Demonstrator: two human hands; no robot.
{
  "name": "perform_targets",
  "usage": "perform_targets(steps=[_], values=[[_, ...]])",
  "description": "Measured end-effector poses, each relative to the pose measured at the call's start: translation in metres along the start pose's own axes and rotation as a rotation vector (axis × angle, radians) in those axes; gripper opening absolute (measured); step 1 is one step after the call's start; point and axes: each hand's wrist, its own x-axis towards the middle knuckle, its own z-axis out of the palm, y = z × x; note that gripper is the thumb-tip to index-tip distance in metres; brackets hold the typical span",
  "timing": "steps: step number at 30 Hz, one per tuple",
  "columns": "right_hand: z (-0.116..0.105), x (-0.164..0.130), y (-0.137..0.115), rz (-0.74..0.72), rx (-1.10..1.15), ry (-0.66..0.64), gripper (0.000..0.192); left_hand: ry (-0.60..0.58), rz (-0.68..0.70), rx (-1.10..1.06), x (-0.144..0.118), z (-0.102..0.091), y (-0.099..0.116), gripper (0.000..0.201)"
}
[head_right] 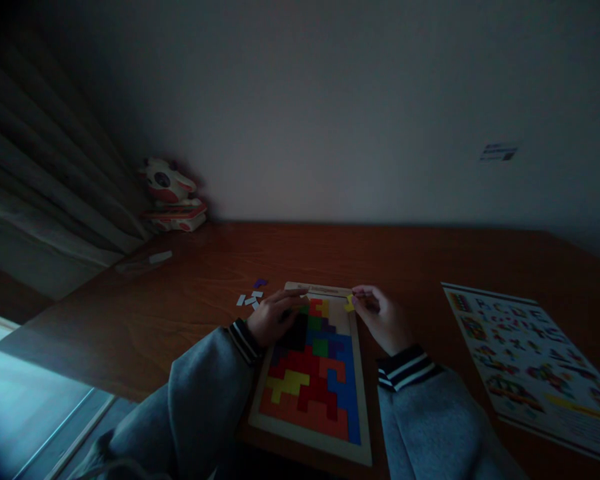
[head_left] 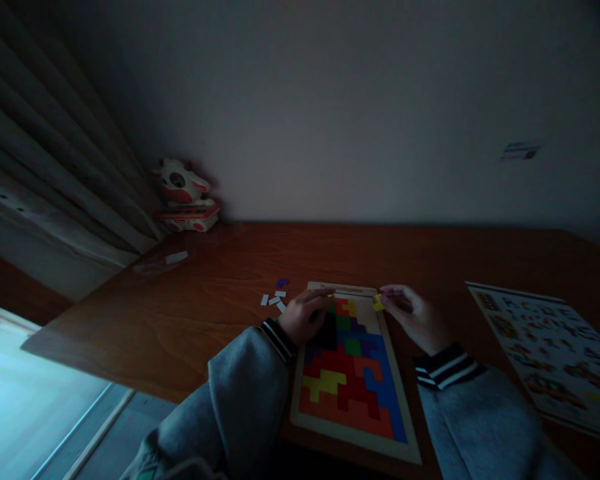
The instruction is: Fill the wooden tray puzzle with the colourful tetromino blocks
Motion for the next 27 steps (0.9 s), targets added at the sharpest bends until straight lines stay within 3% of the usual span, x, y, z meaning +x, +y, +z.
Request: perform_targets(steps=[7, 11, 15, 27], values=[[0.0, -0.001, -0.003, 0.033, 0.049, -0.012, 0.04, 0.257, -0.215, -0.012, 0.001, -0.011, -0.014, 0.029], [0.002, 0.0, -0.003, 0.057, 0.062, -0.012, 0.039, 0.218, -0.334, -0.035, -0.002, -0.01, -0.022, 0.02], [0.002, 0.0, -0.004, 0.053, 0.059, 0.002, 0.039, 0.191, -0.365, -0.007, -0.002, -0.01, -0.022, 0.012], [0.003, -0.001, -0.006, 0.037, 0.051, -0.017, 0.034, 0.202, -0.414, -0.035, -0.001, -0.012, -0.028, 0.018]])
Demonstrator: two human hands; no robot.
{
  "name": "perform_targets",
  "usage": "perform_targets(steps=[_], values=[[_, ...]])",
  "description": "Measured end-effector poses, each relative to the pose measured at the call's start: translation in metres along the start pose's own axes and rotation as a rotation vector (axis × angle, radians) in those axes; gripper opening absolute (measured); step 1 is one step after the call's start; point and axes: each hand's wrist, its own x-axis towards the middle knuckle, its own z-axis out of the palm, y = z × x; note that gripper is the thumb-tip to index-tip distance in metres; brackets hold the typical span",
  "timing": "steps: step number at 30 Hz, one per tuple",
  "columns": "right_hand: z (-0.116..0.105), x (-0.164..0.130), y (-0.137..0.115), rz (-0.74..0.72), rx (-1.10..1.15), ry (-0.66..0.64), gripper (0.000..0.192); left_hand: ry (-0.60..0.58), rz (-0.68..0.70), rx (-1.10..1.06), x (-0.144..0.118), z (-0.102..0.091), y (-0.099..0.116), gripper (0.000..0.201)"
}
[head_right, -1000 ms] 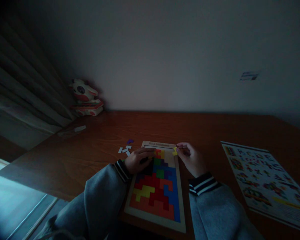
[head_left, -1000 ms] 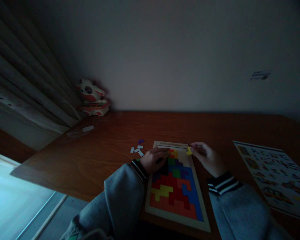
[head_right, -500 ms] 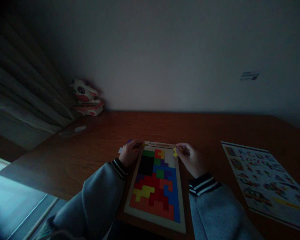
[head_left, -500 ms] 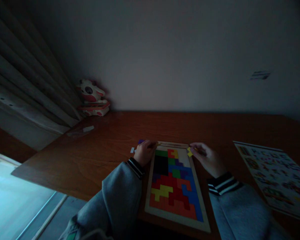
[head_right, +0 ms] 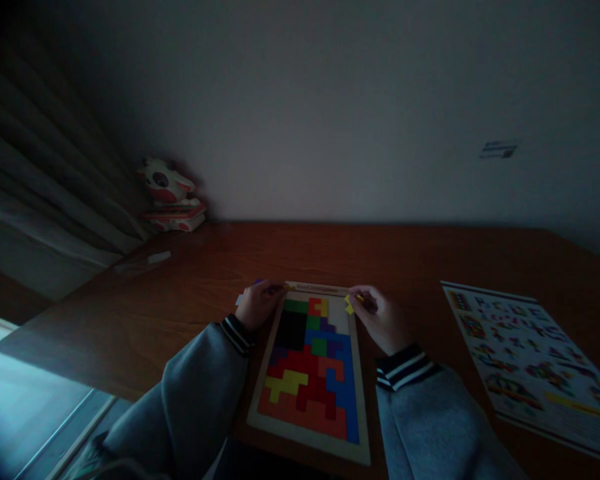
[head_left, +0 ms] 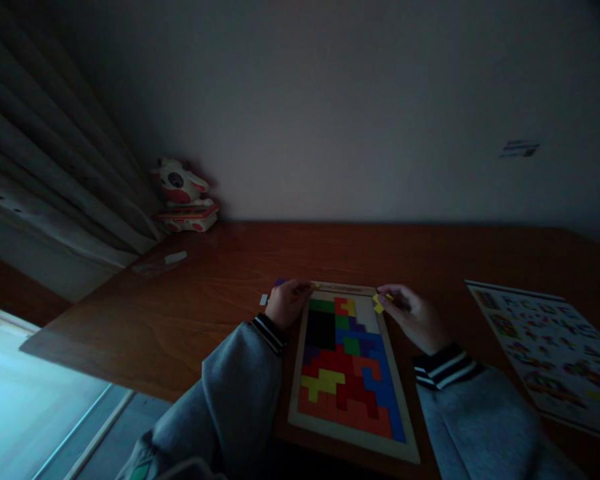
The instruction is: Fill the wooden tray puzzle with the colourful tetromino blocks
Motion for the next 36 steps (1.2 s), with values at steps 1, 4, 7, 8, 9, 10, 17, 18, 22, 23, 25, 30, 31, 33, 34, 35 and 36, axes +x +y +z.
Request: perform_targets(steps=[1, 4, 7, 8, 9, 10, 17, 18, 22, 23, 25, 30, 31, 33, 34, 35, 36], values=[[0.0, 0.0, 0.0, 0.002, 0.001, 0.003, 0.034, 0.002, 0.002, 0.0, 0.0, 0.0, 0.0, 0.019], [0.0, -0.001, -0.001, 0.004, -0.005, 0.005, 0.034, 0.033, 0.01, -0.022, 0.003, 0.002, -0.002, 0.024], [0.001, -0.001, -0.001, -0.002, -0.027, -0.002, 0.034, 0.021, -0.02, -0.048, 0.008, 0.002, -0.003, 0.024], [0.001, -0.001, 0.0, -0.006, -0.03, -0.003, 0.034, 0.006, -0.03, -0.053, 0.01, 0.002, -0.003, 0.023], [0.001, -0.001, 0.0, -0.01, -0.031, -0.004, 0.034, -0.008, -0.036, -0.057, 0.012, 0.001, -0.003, 0.022], [0.001, -0.001, 0.001, -0.014, -0.033, -0.005, 0.034, -0.019, -0.036, -0.059, 0.014, 0.0, -0.002, 0.023], [0.001, 0.001, 0.006, -0.024, -0.035, -0.021, 0.035, -0.136, 0.182, 0.042, 0.018, -0.003, 0.0, 0.02], [0.001, 0.001, 0.006, -0.019, -0.032, -0.024, 0.035, -0.147, 0.197, 0.034, 0.018, -0.003, 0.0, 0.019], [0.001, 0.0, 0.005, -0.017, -0.048, -0.01, 0.033, -0.094, 0.067, -0.115, 0.017, -0.003, 0.0, 0.023], [0.0, 0.0, 0.004, -0.02, -0.05, -0.005, 0.033, -0.067, 0.023, -0.179, 0.018, -0.006, 0.0, 0.026], [0.0, 0.0, 0.003, -0.021, -0.047, -0.002, 0.033, -0.011, -0.048, -0.314, 0.02, -0.014, -0.002, 0.035], [0.0, 0.0, 0.002, -0.003, -0.033, -0.002, 0.035, 0.058, -0.191, -0.498, 0.024, -0.045, -0.015, 0.053], [0.0, 0.0, 0.001, 0.002, -0.029, -0.003, 0.036, 0.047, -0.206, -0.504, 0.023, -0.048, -0.018, 0.054], [0.0, 0.0, 0.001, 0.018, -0.015, -0.007, 0.037, 0.02, -0.219, -0.489, 0.021, -0.051, -0.023, 0.053], [0.0, 0.0, 0.0, 0.028, -0.006, -0.007, 0.038, 0.006, -0.219, -0.473, 0.02, -0.05, -0.024, 0.053], [0.0, 0.0, -0.001, 0.036, 0.004, -0.007, 0.038, -0.009, -0.215, -0.456, 0.018, -0.047, -0.024, 0.052], [0.001, -0.001, -0.002, 0.041, 0.016, -0.008, 0.039, -0.025, -0.21, -0.438, 0.017, -0.044, -0.024, 0.05]])
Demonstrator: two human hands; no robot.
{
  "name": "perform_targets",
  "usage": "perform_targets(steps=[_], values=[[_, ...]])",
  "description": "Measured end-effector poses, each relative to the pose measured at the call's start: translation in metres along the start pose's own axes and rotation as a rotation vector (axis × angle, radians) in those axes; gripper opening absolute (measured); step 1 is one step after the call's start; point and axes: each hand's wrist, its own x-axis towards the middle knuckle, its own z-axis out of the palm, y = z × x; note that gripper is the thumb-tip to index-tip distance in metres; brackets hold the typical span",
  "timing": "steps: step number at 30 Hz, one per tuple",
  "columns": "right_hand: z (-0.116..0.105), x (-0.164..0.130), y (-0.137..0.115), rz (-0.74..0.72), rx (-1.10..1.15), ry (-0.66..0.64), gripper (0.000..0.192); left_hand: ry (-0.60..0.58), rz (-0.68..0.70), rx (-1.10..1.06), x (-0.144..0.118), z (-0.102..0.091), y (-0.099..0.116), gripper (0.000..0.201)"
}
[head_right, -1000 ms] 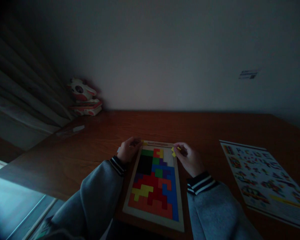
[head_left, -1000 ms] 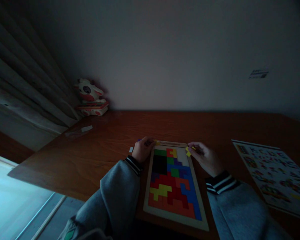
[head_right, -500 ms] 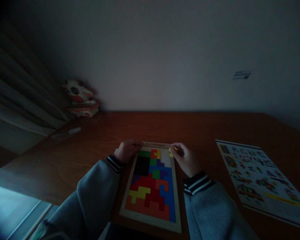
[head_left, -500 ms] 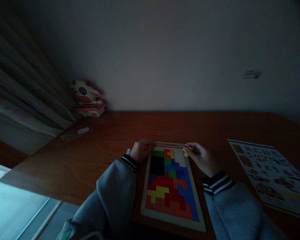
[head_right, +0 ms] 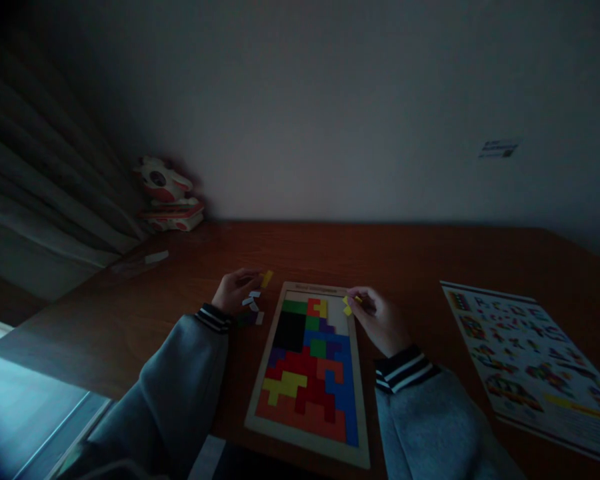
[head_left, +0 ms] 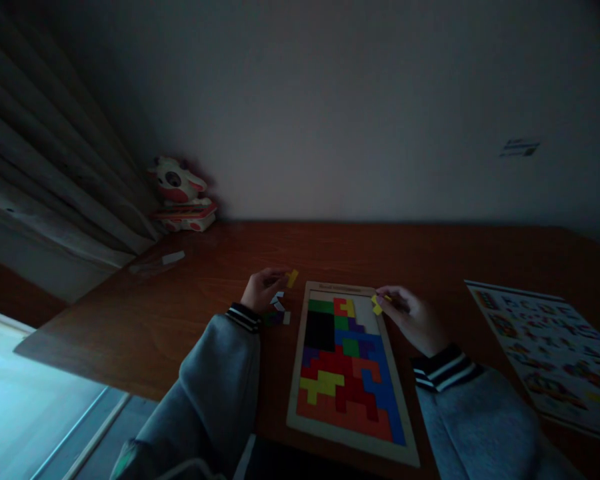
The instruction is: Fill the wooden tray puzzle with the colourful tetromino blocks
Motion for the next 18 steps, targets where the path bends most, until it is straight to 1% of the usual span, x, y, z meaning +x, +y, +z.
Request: perform_targets(steps=[3, 5, 7, 10, 13, 15, 18], values=[[0.001, -0.002, -0.003, 0.001, 0.045, -0.059, 0.039, -0.053, 0.015, 0.038, -0.004, 0.011, 0.0, 0.044], [0.002, -0.004, -0.007, -0.006, 0.062, -0.144, 0.038, -0.095, 0.022, 0.044, -0.007, 0.018, 0.002, 0.041], [0.004, -0.008, -0.011, -0.007, 0.064, -0.256, 0.037, -0.144, 0.024, 0.055, -0.011, 0.024, 0.007, 0.039], [0.005, -0.013, -0.017, -0.002, 0.061, -0.394, 0.036, -0.257, 0.047, 0.108, -0.019, 0.032, 0.015, 0.034], [0.007, -0.019, -0.023, -0.001, 0.019, -0.443, 0.035, -0.386, 0.085, 0.14, -0.029, 0.043, 0.022, 0.029], [0.01, -0.022, -0.027, 0.006, -0.005, -0.472, 0.037, -0.407, 0.084, 0.118, -0.035, 0.051, 0.025, 0.03], [0.017, -0.026, -0.032, 0.028, 0.012, -0.515, 0.046, -0.379, 0.084, 0.063, -0.044, 0.062, 0.028, 0.036]])
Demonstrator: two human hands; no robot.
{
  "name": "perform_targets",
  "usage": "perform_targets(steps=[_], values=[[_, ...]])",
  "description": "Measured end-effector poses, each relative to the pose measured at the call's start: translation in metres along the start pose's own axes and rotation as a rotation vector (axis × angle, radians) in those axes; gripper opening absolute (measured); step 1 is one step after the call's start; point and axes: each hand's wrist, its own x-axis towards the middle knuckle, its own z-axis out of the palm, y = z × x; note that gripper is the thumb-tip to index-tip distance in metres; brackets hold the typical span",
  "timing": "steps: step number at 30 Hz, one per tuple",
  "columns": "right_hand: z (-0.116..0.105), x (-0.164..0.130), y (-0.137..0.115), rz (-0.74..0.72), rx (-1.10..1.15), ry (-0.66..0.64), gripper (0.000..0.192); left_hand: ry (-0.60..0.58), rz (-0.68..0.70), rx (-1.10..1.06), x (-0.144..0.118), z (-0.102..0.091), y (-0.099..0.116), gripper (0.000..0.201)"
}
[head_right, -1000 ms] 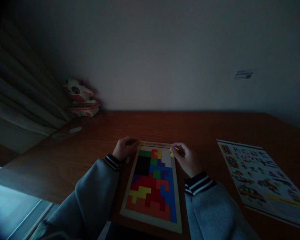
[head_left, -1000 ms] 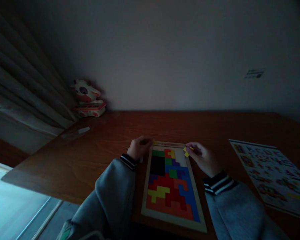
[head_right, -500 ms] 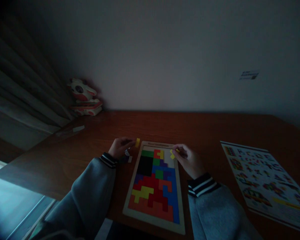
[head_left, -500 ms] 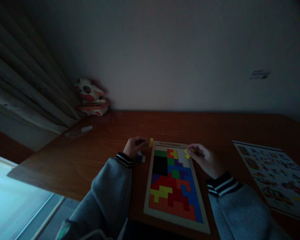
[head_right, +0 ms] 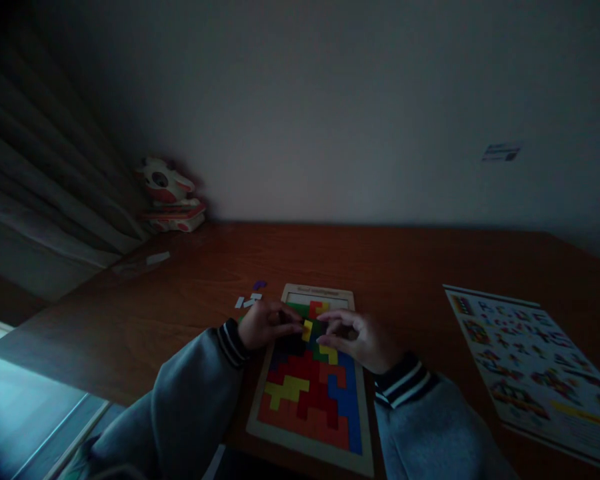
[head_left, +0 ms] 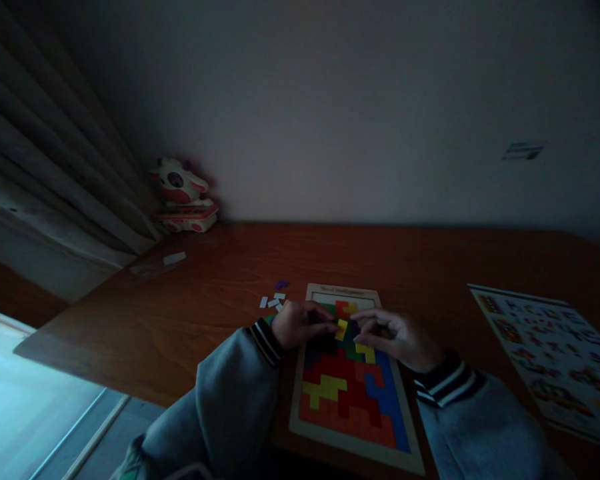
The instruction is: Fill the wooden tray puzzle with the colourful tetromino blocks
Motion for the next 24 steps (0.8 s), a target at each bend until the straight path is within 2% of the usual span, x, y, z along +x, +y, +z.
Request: perform_targets(steps=[4, 7, 10, 12, 15, 17, 19, 21, 24], values=[[0.009, 0.001, -0.004, -0.014, -0.024, -0.023, 0.035, 0.009, 0.117, 0.091, -0.002, 0.011, 0.003, 0.033], [0.01, 0.002, -0.005, -0.039, -0.061, -0.012, 0.029, 0.019, 0.258, 0.222, -0.001, 0.01, 0.002, 0.032], [0.006, 0.003, -0.004, -0.023, -0.021, 0.09, 0.033, 0.016, 0.417, 0.416, -0.004, -0.002, -0.002, 0.031], [0.003, 0.004, -0.003, -0.002, 0.012, 0.158, 0.035, 0.036, 0.49, 0.555, -0.011, -0.019, -0.007, 0.028], [-0.001, 0.005, -0.002, 0.021, 0.014, 0.226, 0.039, 0.102, 0.474, 0.714, -0.033, -0.055, -0.019, 0.025], [-0.002, 0.005, -0.002, 0.018, -0.002, 0.255, 0.041, 0.086, 0.475, 0.792, -0.051, -0.079, -0.028, 0.025], [-0.003, 0.005, -0.003, 0.013, -0.014, 0.253, 0.043, 0.088, 0.421, 0.858, -0.067, -0.099, -0.035, 0.035], [-0.002, 0.005, -0.002, 0.014, -0.028, 0.241, 0.043, 0.056, 0.345, 0.879, -0.077, -0.11, -0.04, 0.039], [-0.002, 0.006, 0.001, 0.02, -0.029, 0.247, 0.044, 0.039, 0.251, 0.86, -0.08, -0.111, -0.044, 0.039]])
